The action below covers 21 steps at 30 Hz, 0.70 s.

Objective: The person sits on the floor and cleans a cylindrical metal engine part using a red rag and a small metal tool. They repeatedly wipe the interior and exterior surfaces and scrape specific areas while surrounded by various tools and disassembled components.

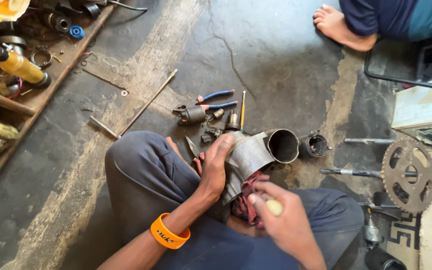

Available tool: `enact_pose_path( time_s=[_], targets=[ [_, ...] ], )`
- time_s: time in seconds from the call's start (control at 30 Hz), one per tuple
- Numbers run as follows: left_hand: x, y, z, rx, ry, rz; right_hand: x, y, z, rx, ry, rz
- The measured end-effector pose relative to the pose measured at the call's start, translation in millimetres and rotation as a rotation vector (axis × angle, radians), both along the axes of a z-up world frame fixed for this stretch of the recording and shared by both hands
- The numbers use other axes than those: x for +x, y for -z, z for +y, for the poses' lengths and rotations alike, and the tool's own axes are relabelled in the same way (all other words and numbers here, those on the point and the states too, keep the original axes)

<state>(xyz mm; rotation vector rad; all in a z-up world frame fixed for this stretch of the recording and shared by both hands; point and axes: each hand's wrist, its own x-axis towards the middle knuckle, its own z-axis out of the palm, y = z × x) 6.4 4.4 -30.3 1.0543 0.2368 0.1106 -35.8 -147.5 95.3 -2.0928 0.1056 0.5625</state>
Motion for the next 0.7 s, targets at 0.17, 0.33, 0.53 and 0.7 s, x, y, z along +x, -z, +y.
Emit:
enact_pose_path(
  time_s=[0.17, 0.33, 0.53, 0.7],
  targets=[
    [-6, -18, -3, 0.133, -0.025, -0.083, -4, 9, -15, 0.075, -0.067, 0.05],
    [-11, -28, -2, 0.106, 0.009, -0.089, 3, 26, -41, 0.35, -0.112, 0.019],
    [-2, -24, 5, -0.139, -0.004, -0.061, 1, 56, -42, 0.961, 0.143, 0.24],
    [-5, -27, 3, 0.109, -0.029, -0.024, 0, 46, -40, 0.405, 0.059, 0.094]
  ],
)
